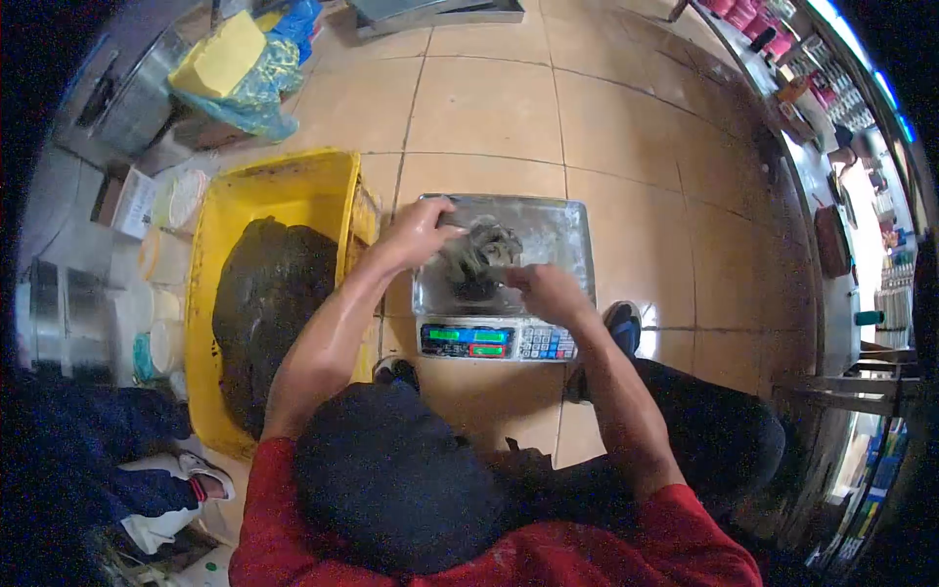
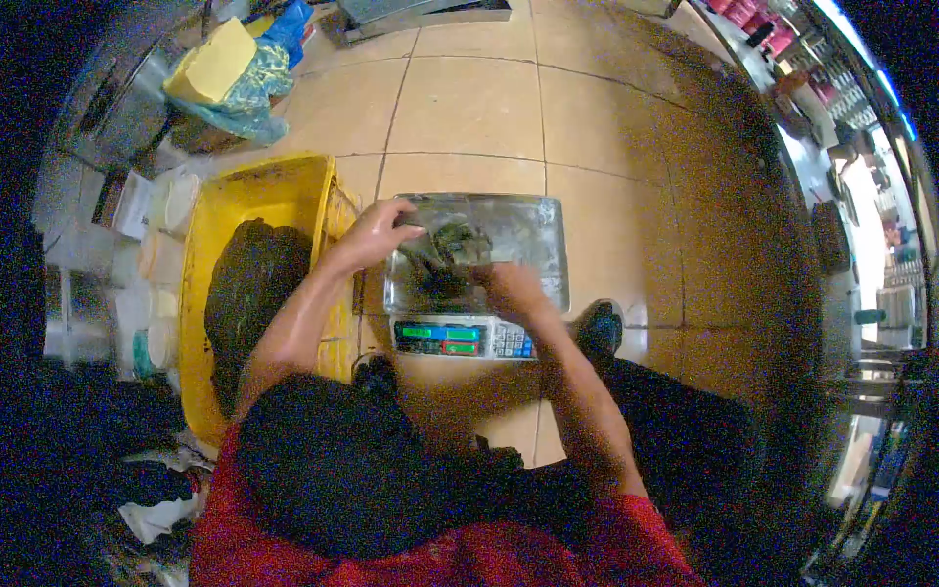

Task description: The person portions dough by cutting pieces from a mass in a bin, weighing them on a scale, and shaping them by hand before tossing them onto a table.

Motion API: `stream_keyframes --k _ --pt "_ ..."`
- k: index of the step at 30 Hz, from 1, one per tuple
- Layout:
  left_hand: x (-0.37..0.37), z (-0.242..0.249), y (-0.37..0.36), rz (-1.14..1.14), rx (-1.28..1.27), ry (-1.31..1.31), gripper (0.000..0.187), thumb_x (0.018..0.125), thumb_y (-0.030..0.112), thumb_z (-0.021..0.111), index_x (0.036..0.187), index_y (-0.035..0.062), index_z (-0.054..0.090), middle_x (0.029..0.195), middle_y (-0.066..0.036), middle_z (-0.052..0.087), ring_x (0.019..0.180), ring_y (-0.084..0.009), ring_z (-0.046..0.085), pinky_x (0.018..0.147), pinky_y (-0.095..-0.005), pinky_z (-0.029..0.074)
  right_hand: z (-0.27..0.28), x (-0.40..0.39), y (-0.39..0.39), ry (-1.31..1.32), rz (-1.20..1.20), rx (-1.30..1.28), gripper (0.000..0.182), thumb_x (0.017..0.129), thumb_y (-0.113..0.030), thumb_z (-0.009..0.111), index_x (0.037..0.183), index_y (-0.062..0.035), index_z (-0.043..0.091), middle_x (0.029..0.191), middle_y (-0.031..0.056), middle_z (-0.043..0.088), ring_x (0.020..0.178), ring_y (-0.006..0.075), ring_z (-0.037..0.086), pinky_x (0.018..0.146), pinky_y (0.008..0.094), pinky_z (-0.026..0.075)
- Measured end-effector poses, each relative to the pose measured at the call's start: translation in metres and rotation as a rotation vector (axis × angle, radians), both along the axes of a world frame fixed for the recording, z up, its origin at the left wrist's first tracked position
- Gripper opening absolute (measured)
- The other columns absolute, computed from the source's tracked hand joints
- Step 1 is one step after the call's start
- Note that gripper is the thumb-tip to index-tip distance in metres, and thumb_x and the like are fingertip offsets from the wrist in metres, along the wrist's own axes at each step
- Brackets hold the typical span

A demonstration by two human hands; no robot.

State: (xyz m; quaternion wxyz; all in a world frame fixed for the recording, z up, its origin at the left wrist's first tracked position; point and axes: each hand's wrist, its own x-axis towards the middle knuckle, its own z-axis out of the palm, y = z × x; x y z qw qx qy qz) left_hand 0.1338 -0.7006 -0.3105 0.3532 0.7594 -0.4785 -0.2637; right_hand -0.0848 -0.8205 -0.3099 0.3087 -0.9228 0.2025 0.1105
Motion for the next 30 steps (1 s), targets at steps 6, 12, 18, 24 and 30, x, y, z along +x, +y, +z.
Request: stream_keyframes --k 6,12,18,24,30 --pt "0.030 0.066 0.007 0.287 -0.299 0.096 0.039 0.082 0.025 0.065 0.109 -0.0016 0.057 0.102 -0.013 0.063 0.095 -0.0226 0.059 0.083 -0.0331 0.045 0.023 -0.009 0.009 0.310 0.530 0.326 0.043 0.072 -0.006 0.055 0.115 -0.0122 0.061 0.110 0.0120 0.062 0.098 0.0253 0.061 0.086 0.0338 0.047" --pt "0.039 0.051 0.142 0.731 -0.596 -0.165 0.055 0.085 0.025 0.062 0.126 -0.0022 0.038 0.119 -0.013 0.051 0.108 -0.0189 0.048 0.094 -0.0298 0.037 0.012 -0.023 -0.016 -0.173 0.004 0.520 0.051 0.078 -0.002 0.054 0.128 -0.0015 0.046 0.114 0.0095 0.060 0.096 0.0148 0.056 0.085 0.0272 0.044" --pt "0.032 -0.064 0.355 1.161 -0.333 0.263 0.044 0.088 0.024 0.052 0.122 -0.0007 0.042 0.121 -0.015 0.047 0.114 -0.0276 0.045 0.093 -0.0376 0.043 0.003 -0.036 -0.025 -0.250 -0.277 0.485 0.051 0.078 0.000 0.052 0.129 0.0001 0.045 0.117 0.0122 0.058 0.093 0.0139 0.055 0.080 0.0259 0.044" --pt "-0.003 0.039 0.187 0.657 -0.576 0.136 0.042 0.089 0.018 0.047 0.127 0.0022 0.041 0.121 -0.011 0.050 0.106 -0.0211 0.051 0.089 -0.0322 0.044 -0.036 -0.027 -0.022 -0.273 -0.376 0.181 0.041 0.081 -0.006 0.050 0.121 0.0011 0.049 0.103 0.0156 0.064 0.087 0.0235 0.062 0.074 0.0314 0.048" --pt "-0.080 -0.009 0.000 -0.052 -0.194 -0.513 0.048 0.070 0.015 0.060 0.116 0.0057 0.052 0.127 -0.031 0.036 0.119 -0.0456 0.035 0.095 -0.0576 0.031 -0.088 -0.051 -0.028 -0.155 -0.473 -0.136 0.031 0.084 -0.014 0.048 0.113 -0.0030 0.051 0.088 0.0276 0.059 0.079 0.0474 0.056 0.069 0.0494 0.047"
